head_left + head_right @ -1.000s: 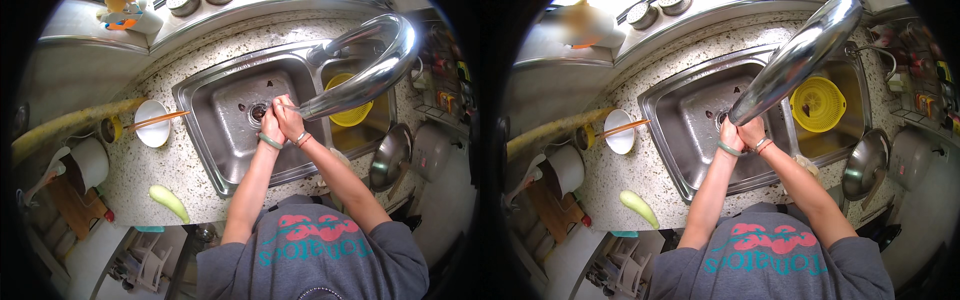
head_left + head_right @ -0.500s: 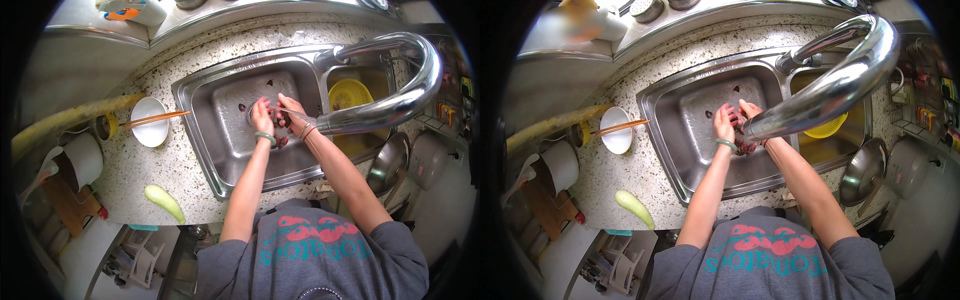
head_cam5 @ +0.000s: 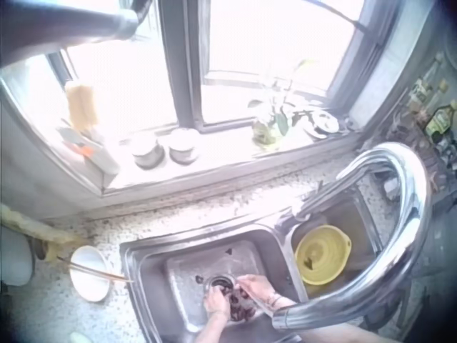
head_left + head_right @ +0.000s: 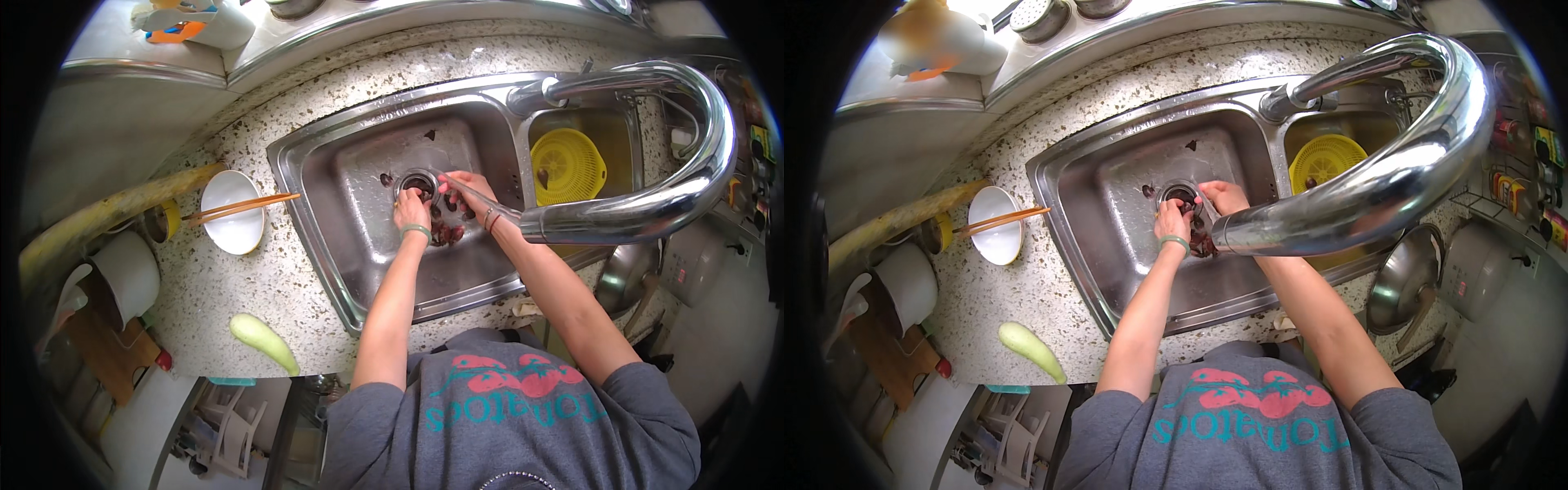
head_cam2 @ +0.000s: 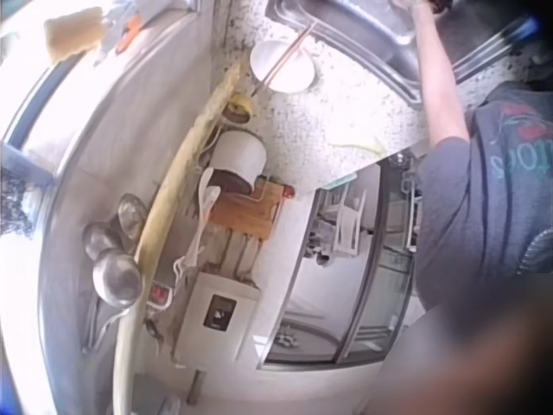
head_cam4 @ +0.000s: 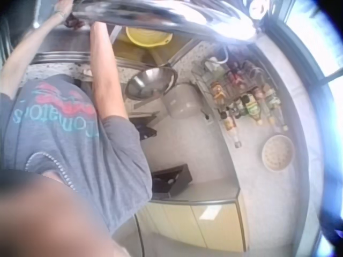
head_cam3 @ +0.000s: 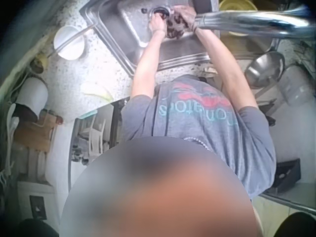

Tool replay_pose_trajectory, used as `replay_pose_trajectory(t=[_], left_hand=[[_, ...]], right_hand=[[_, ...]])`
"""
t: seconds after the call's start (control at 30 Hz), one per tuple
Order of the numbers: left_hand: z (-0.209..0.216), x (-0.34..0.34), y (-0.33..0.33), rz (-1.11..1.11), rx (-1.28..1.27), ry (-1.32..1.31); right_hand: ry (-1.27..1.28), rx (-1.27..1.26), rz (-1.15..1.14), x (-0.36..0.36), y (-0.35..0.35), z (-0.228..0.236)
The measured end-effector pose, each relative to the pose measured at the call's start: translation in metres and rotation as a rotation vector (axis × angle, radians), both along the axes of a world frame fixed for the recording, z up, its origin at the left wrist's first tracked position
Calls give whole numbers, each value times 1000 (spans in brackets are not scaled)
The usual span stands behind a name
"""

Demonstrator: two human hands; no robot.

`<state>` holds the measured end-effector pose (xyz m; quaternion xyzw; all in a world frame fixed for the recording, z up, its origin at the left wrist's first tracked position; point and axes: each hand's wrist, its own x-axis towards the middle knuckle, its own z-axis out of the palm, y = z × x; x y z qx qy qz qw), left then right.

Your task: The person stands at a kitchen sink and washes small, dark, round food items under running water. They handle the items individually, rubbing them between their fingers and rinsing them before placing them into a yellow colander in the sink. The person also briefly rinses a small metal strainer and a white bowl during the process.

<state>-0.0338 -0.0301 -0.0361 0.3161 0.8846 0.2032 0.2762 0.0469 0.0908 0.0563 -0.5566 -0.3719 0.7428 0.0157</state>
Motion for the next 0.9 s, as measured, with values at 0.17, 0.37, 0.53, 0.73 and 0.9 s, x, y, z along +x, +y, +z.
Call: replay_pose_trajectory(t=[0.17, 0.37, 0.53, 0.73, 0.9], left_hand=[[36, 4, 10, 331, 577, -482], [84, -9, 28, 48, 508, -127], [116, -13, 26, -147, 398, -117], [123, -18, 42, -91, 419, -60], [113, -25, 61, 510, 646, -1064]], right_hand=[[64, 62, 187, -3, -7, 15], [189, 179, 26, -25, -23, 24], [221, 130, -106, -20, -24, 33], [210, -25, -151, -8, -21, 6], [337, 10, -253, -20, -13, 47]])
